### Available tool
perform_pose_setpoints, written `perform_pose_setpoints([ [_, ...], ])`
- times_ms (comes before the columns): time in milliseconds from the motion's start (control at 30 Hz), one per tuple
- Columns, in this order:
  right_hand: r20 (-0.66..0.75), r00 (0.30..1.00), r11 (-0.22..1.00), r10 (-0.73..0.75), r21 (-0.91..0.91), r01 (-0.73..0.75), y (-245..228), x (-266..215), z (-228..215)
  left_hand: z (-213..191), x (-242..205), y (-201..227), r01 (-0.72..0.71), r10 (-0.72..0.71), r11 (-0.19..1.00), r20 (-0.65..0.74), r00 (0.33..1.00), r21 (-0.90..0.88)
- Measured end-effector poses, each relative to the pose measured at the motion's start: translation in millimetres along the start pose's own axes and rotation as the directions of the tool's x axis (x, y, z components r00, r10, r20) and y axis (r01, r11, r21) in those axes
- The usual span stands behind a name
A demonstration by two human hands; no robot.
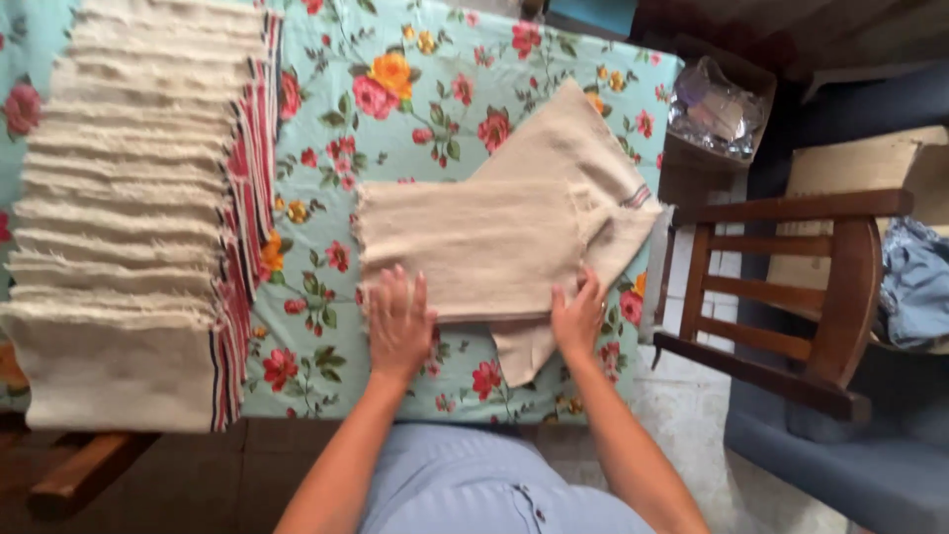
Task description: Cutting fabric into smaller pieces and folding them into a neat stack
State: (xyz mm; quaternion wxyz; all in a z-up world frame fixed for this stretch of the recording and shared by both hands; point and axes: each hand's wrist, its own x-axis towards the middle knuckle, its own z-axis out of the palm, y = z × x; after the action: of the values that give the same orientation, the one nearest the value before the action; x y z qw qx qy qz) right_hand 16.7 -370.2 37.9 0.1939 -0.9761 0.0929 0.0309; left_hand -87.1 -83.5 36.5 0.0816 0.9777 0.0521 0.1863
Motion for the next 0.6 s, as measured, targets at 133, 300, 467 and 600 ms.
perform_pose_setpoints([
  [133,0.173,0.937,0.948,0.305,0.045,-0.317,59.2,47.3,29.0,10.1,-2.6,1.6,0.09,-0.086,0.993,0.064,0.994,-0.072],
  [300,0.369,0.908,0.817,0.197,0.45,-0.36,34.0,74.1,6.7,-8.0,26.7,33.8,0.08,-0.067,0.987,0.097,0.993,-0.138],
  [467,0.496,0.862,0.781,0.106,0.496,-0.381,18.2,85.7,-15.7,-14.3,31.5,29.8,0.248,-0.215,0.964,0.271,0.938,-0.094],
  [600,0.612,0.791,0.707,0.019,0.551,-0.444,-39.4,68.7,-75.3,-23.3,48.9,30.7,0.235,-0.235,0.972,0.138,0.962,0.014],
])
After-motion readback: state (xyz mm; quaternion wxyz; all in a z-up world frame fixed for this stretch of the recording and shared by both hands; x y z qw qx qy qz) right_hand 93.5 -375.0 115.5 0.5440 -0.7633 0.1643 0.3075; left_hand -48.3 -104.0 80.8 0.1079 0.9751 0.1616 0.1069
